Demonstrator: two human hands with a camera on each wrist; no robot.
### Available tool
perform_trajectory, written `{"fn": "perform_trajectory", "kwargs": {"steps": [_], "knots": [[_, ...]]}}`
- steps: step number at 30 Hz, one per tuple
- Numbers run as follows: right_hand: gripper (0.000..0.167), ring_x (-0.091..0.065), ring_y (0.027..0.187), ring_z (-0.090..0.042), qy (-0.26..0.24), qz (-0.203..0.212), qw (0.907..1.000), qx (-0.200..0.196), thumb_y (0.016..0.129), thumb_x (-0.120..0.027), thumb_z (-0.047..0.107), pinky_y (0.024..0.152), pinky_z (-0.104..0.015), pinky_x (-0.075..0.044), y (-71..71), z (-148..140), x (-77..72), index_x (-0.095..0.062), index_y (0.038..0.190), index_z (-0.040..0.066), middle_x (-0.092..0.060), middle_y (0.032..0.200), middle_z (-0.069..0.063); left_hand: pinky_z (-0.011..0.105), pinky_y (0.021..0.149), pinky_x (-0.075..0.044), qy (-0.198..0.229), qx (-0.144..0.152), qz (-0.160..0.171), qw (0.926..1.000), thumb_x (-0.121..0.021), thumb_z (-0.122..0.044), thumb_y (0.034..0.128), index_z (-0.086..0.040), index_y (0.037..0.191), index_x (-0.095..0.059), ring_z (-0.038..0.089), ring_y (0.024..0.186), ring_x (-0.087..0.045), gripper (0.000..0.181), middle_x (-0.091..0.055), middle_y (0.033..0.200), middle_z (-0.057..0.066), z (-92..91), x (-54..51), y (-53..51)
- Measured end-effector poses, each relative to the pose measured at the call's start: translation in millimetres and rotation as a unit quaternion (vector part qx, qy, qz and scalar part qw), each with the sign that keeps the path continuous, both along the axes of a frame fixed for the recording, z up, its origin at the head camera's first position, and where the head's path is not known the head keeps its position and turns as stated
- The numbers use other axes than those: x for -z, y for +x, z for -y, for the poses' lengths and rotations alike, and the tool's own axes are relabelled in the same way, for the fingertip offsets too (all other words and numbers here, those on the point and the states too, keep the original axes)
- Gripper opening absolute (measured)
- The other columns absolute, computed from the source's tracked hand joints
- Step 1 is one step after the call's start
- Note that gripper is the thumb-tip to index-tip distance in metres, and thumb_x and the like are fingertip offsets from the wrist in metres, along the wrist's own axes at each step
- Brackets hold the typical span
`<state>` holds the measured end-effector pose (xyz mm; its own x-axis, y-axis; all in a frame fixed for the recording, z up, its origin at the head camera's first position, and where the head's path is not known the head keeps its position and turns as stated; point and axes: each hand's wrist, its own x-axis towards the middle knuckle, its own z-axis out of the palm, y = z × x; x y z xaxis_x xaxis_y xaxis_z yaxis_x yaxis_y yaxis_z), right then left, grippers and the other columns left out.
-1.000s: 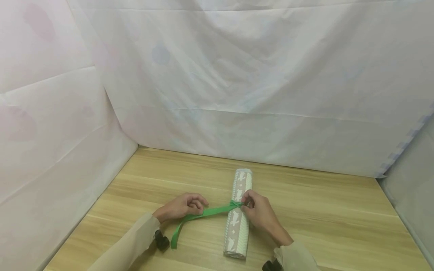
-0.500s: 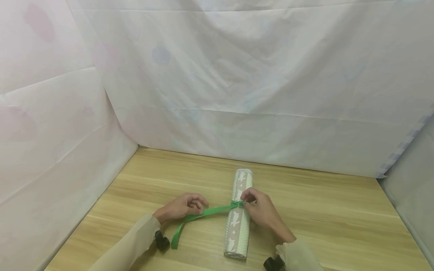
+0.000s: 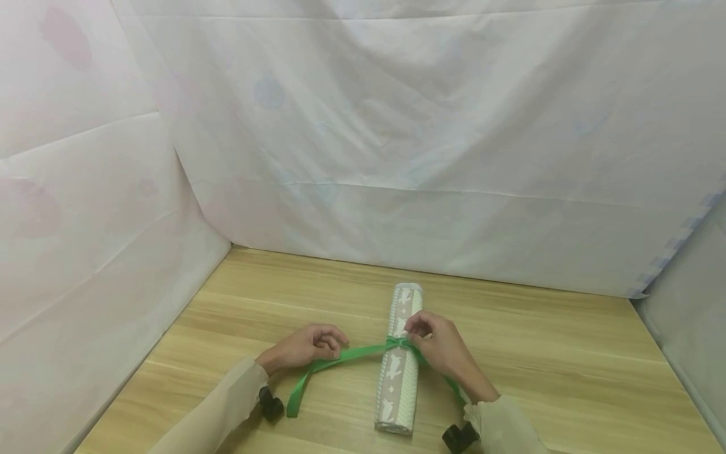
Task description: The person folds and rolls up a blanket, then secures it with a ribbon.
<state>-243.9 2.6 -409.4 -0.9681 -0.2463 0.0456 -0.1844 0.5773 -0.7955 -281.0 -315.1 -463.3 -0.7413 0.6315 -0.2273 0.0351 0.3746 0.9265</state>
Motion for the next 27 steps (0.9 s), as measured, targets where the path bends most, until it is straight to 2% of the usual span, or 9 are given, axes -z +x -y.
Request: {"fn": "perform_trajectory", "kwargs": {"steps": [5, 8, 12, 21, 27], "knots": [[0.016, -0.058, 0.082, -0.015, 0.021, 0.034, 0.9990, -0.017, 0.085, -0.068, -0.004, 0.067, -0.025, -0.049, 0.3, -3.7, -5.6, -0.068, 0.096, 0.008, -0.065, 0.090, -0.002, 0.023, 0.082, -0.051, 0.001, 0.000, 0.000, 1.0000, -0.067, -0.009, 0.0943, -0.009, 0.116, -0.067, 0.014, 0.087, -0.064, 0.022, -0.070, 0.093, 0.003, 0.4, 0.0, 0.3], [0.020, -0.057, 0.081, -0.015, 0.040, 0.041, 0.9980, -0.026, 0.082, -0.066, -0.008, 0.068, -0.026, -0.049, 1.3, -4.3, -8.1, -0.067, 0.093, 0.008, -0.064, 0.087, -0.001, 0.024, 0.082, -0.051, 0.001, -0.001, 0.000, 1.0000, -0.067, -0.010, 0.0945, -0.009, 0.116, -0.067, 0.014, 0.087, -0.064, 0.022, -0.070, 0.094, 0.003, 0.6, 0.4, 0.4], [0.017, -0.055, 0.078, -0.015, 0.047, 0.035, 0.9975, -0.039, 0.084, -0.062, -0.007, 0.065, -0.025, -0.047, 2.3, -5.2, -9.3, -0.065, 0.090, 0.008, -0.061, 0.082, -0.001, 0.024, 0.083, -0.051, -0.003, -0.002, -0.003, 1.0000, -0.066, -0.009, 0.0948, -0.011, 0.116, -0.067, 0.014, 0.089, -0.064, 0.022, -0.070, 0.094, 0.002, 0.5, 1.9, 0.0], [0.010, -0.057, 0.079, -0.015, 0.001, 0.017, 0.9989, -0.044, 0.090, -0.062, -0.001, 0.068, -0.025, -0.048, 1.0, -8.4, -4.1, -0.061, 0.092, 0.009, -0.061, 0.086, -0.002, 0.025, 0.084, -0.051, -0.006, -0.005, 0.001, 1.0000, -0.066, -0.011, 0.0951, -0.012, 0.118, -0.067, 0.014, 0.090, -0.065, 0.023, -0.071, 0.096, 0.002, 1.1, 4.0, -1.4], [0.012, -0.055, 0.077, -0.014, 0.040, 0.010, 0.9982, -0.042, 0.088, -0.065, 0.000, 0.065, -0.025, -0.047, 1.8, -9.2, -7.0, -0.063, 0.093, 0.010, -0.060, 0.084, 0.002, 0.025, 0.084, -0.051, 0.003, -0.007, 0.010, 0.9999, -0.065, -0.009, 0.0952, -0.010, 0.118, -0.066, 0.015, 0.090, -0.065, 0.023, -0.071, 0.096, 0.003, 1.4, 3.6, -2.4]]}}
